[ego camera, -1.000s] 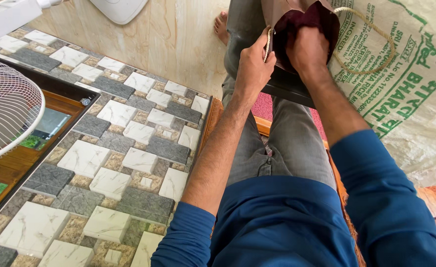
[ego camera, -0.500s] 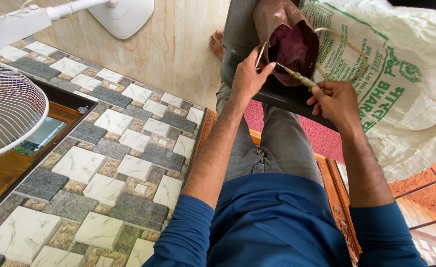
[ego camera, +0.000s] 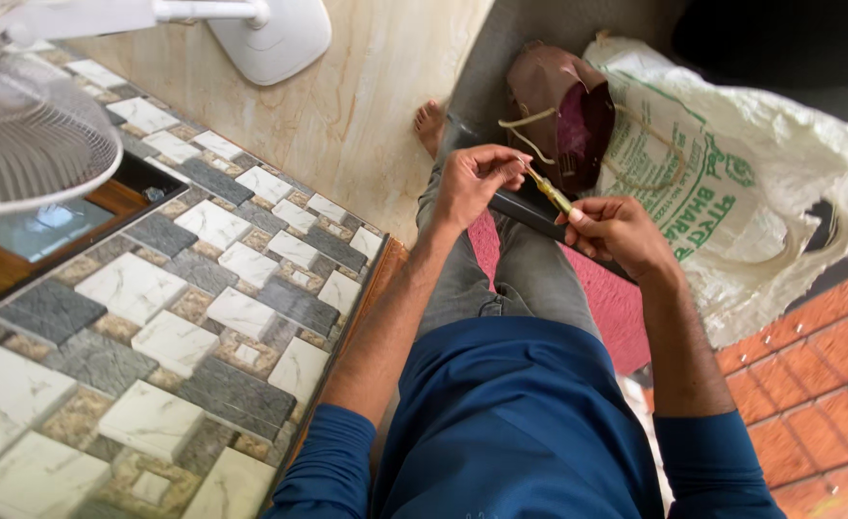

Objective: The person retrieves a screwdriver from a bag and uses it to unscrew the front grill of a white pedestal fan. They remove the grill and then proceed to unscrew the central nut holding the fan blades, removing the blades from the motor shaft.

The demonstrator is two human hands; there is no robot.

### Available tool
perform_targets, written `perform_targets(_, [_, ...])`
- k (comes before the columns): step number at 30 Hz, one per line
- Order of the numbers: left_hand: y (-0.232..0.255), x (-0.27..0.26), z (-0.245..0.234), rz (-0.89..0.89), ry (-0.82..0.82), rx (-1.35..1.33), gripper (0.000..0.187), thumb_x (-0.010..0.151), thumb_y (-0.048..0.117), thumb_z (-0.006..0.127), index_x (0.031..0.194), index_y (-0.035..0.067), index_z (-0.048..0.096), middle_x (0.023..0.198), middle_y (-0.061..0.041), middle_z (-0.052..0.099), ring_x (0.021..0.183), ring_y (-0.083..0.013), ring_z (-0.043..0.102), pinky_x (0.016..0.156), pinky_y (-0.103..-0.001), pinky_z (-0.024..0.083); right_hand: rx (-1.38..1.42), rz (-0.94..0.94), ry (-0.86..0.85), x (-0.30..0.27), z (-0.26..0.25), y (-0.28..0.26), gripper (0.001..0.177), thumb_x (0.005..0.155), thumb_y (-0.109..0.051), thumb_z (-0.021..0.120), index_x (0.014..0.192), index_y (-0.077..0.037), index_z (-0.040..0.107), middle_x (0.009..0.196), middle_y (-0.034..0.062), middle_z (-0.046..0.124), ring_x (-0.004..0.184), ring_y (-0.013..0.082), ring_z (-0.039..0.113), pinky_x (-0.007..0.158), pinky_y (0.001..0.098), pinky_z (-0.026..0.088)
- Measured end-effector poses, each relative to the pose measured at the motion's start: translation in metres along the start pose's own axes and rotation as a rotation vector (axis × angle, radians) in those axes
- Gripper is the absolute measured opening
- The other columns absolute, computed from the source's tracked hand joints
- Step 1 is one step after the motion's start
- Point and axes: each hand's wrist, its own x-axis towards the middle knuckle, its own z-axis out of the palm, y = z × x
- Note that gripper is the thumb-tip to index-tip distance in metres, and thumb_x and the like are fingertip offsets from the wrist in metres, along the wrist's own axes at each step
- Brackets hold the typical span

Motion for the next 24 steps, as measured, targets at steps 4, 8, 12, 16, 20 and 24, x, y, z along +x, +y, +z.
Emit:
perform_targets(4, [0.029,-0.030,-0.009,0.072,0.146,0.055,0.020,0.098,0.018,0.073,0.111,0.003,0.077,0.089,-0.005,0.079,0.068,-0.0064,0.071,0.057,-0.023,0.063,-0.297,-0.059,-0.036,-0.007,0.031,-0.031,0.025,0.102,-0.017,0.060,0.101,0.003,0.074,0.075,0.0045,0.069,0.056,0.0068,0.052,0.047,0.0216,0.038])
perform_targets(8, [0.050,-0.072,-0.024,0.124,0.358,0.048,0.021,0.099,0.022,0.071,0.109,0.005,0.077,0.088,-0.005,0.078,0.059,-0.0050,0.067,0.047,-0.021,0.057,-0.499,-0.125,-0.205,0.002,0.063,-0.056,0.027,0.103,-0.020,0.060,0.101,0.002,0.074,0.080,0.0016,0.073,0.064,0.0055,0.058,0.053,0.0203,0.045])
perform_targets(12, [0.067,-0.128,-0.051,0.116,0.442,-0.020,0.024,0.101,0.024,0.069,0.107,0.003,0.078,0.083,-0.006,0.077,0.060,-0.0052,0.067,0.049,-0.021,0.055,-0.561,-0.129,-0.355,0.003,0.113,-0.078,0.025,0.096,-0.020,0.061,0.113,-0.003,0.069,0.089,-0.0031,0.076,0.070,0.0035,0.065,0.058,0.0190,0.050])
perform_targets(16, [0.078,-0.184,-0.079,0.132,0.463,0.018,0.023,0.097,0.024,0.073,0.098,0.002,0.079,0.082,-0.004,0.079,0.058,-0.0069,0.069,0.051,-0.022,0.057,-0.712,-0.151,-0.448,-0.002,0.170,-0.089,0.031,0.098,-0.023,0.064,0.120,-0.003,0.072,0.077,-0.0047,0.065,0.061,0.0036,0.049,0.051,0.0204,0.038])
perform_targets(20, [0.087,-0.231,-0.108,0.113,0.480,0.012,0.026,0.096,0.026,0.073,0.090,0.002,0.080,0.071,-0.004,0.074,0.053,-0.0069,0.063,0.046,-0.023,0.049,-0.810,-0.198,-0.481,-0.007,0.224,-0.098,0.033,0.099,-0.026,0.065,0.121,-0.003,0.074,0.072,-0.0082,0.057,0.060,0.0017,0.042,0.050,0.0197,0.033])
perform_targets(24, [0.097,-0.262,-0.135,0.043,0.506,0.032,0.028,0.097,0.027,0.072,0.086,0.002,0.078,0.067,-0.003,0.071,0.050,-0.0054,0.056,0.046,-0.023,0.044,-0.867,-0.175,-0.428,-0.012,0.277,-0.108,0.035,0.098,-0.028,0.065,0.122,-0.004,0.076,0.065,-0.0062,0.051,0.055,0.0041,0.038,0.048,0.0212,0.030])
